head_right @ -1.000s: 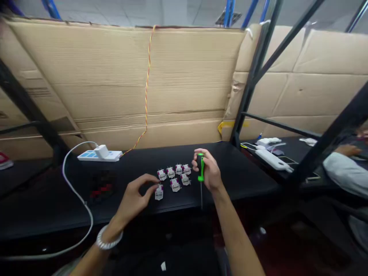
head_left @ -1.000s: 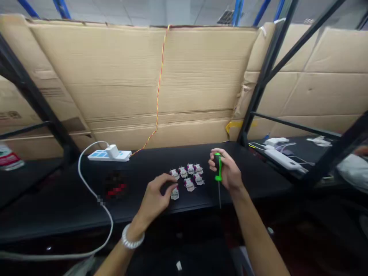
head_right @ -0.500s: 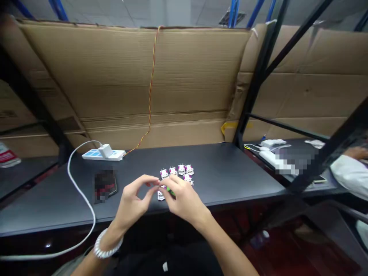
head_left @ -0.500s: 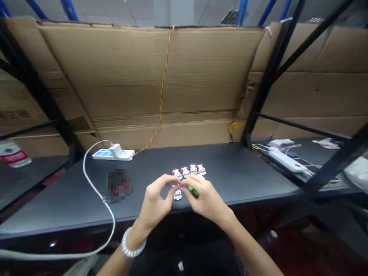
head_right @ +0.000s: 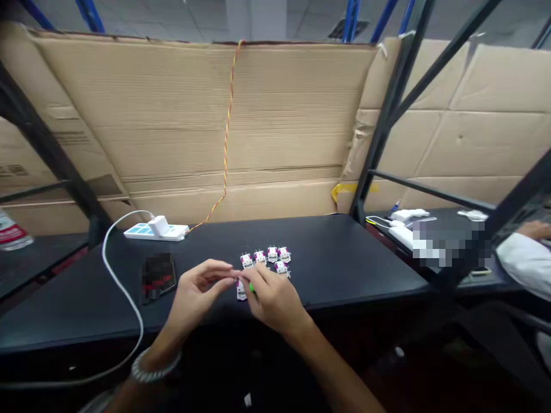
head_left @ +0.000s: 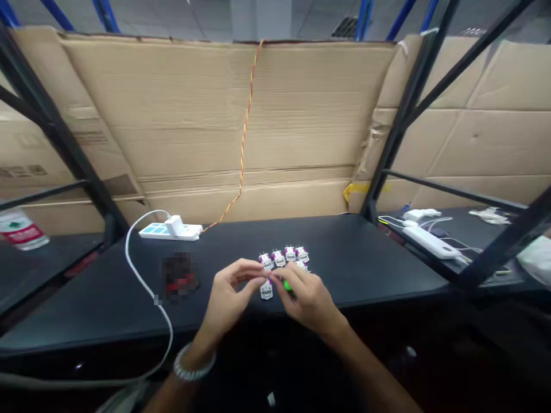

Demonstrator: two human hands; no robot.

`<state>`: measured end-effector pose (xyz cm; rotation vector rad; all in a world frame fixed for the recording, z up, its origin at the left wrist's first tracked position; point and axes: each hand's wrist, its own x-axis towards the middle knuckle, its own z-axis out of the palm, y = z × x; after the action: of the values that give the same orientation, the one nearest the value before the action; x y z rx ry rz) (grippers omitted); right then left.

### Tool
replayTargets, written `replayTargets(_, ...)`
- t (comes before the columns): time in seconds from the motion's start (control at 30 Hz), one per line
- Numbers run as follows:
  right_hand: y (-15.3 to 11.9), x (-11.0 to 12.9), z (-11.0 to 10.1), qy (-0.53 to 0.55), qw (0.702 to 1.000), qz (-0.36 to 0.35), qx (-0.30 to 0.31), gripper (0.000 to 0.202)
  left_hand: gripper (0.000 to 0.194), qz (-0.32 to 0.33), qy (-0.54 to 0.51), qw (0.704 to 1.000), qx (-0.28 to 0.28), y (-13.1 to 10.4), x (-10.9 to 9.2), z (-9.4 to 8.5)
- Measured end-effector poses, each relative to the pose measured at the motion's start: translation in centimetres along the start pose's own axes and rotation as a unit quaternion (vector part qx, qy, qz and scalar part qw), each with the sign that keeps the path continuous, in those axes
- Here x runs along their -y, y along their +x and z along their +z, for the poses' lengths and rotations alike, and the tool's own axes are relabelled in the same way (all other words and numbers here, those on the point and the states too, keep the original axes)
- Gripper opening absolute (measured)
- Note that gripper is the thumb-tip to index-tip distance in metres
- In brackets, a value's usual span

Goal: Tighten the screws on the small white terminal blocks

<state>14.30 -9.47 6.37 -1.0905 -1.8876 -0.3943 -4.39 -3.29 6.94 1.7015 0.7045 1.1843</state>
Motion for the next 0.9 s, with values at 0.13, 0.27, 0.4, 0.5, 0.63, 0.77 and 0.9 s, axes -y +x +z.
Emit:
replayTargets(0.13,0.0,0.2,0.0,0.027,1.0,0.002,-0.01,0.015,0.021,-0.026,-0.037,0.999,0.004,0.3,0.1,-0.2)
replayTargets(0.27,0.0,0.2,-0.2,0.046,0.999,0.011,-0.007,0.015,0.015,-0.011,0.003,1.0,0.007,0.5,0.5,-0.5)
replayTargets(0.4,0.1,0.2,-0.3,0.036,0.999,0.009,-0.012,0.013,0.015,0.014,0.058,0.997,0.055,0.7,0.5,-0.8)
replayTargets(0.5,0.1,0.2,-0.2,0.025,1.0,0.009,-0.013,0.014,0.016,0.008,0.06,0.995,0.076,0.8,0.3,-0.9)
replayTargets(0.63,0.1,0.2,0.0,0.026,1.0,0.01,0.003,0.014,0.019,-0.009,0.052,0.993,0.105,1.1,0.1,-1.1)
replayTargets(0.77,-0.1,0.1,0.1,0.035,0.999,0.023,0.035,0.015,0.022,-0.018,0.061,0.986,0.155,1.5,0.2,-1.6)
replayTargets(0.9,-0.1,0.0,-0.5,0.033,0.995,0.06,0.069,0.012,0.02,0.017,0.149,0.972,0.178,1.8,1.5,-2.1)
